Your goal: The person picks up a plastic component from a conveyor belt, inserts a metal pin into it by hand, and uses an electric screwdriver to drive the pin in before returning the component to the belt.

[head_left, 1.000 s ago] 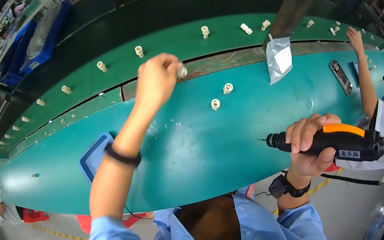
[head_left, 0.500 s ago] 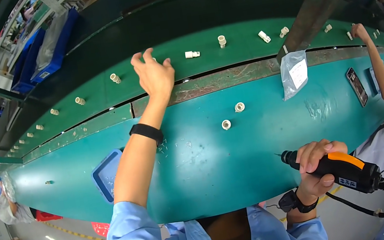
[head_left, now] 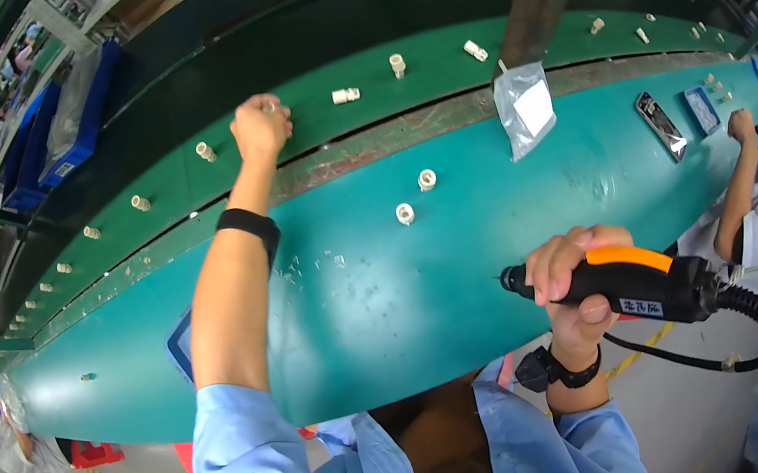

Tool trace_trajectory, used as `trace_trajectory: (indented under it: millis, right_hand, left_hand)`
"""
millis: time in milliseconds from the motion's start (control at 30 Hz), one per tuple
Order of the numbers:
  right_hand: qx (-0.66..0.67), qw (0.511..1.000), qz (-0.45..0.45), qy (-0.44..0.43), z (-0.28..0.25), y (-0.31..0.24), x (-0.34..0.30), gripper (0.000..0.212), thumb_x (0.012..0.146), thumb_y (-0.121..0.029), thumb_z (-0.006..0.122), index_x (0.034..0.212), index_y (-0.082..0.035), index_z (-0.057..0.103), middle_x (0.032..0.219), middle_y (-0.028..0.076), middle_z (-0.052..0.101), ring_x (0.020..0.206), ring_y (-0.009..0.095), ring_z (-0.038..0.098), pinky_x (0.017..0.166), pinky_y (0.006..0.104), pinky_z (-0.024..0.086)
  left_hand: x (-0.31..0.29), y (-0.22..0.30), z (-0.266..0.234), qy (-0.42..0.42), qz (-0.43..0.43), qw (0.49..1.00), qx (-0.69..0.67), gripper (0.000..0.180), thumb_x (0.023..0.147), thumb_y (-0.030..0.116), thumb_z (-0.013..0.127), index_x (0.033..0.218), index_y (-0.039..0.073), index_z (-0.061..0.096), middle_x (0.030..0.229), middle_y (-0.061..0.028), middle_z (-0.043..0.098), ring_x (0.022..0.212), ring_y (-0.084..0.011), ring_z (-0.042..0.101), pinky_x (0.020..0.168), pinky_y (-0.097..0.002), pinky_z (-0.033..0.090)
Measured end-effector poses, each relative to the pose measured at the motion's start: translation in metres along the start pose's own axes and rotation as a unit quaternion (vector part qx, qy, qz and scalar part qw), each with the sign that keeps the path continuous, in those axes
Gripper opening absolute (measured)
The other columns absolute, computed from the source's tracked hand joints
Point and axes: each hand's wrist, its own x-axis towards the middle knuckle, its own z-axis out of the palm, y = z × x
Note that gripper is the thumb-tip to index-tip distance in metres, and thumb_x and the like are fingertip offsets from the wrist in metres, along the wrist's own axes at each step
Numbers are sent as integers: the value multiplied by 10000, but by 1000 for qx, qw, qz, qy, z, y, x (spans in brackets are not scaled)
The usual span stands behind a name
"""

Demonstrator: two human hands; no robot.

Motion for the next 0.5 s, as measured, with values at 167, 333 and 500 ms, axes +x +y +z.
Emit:
trace_trajectory:
  millis: [167,333,500]
  right_hand:
    - [36,998,-45,-40,2,8,2,594,840,-537,593,1174,-76,423,691,14,470,516,130,455,528,294,400]
    - [60,990,-85,-91,15,18,3,559,879,-515,523,1212,-71,456,689,13,469,506,127,433,519,293,394]
    - [112,985,-50,-119,46,39,4,512,894,-477,494,1203,-69,475,695,11,468,501,127,424,516,296,392]
  left_hand:
    - [-87,66,-46,-143,169,970,-96,151,805,13,605,949,-7,644,757,-67,668,632,-108,636,579,-240,518]
    - [-238,49,-90,-211,168,962,-43,196,769,-26,654,962,0,635,846,-117,667,710,-206,653,619,-302,522]
    - [-290,-8,-57,-164,110,979,-48,223,757,-28,654,975,6,623,908,-158,654,763,-323,643,652,-370,523]
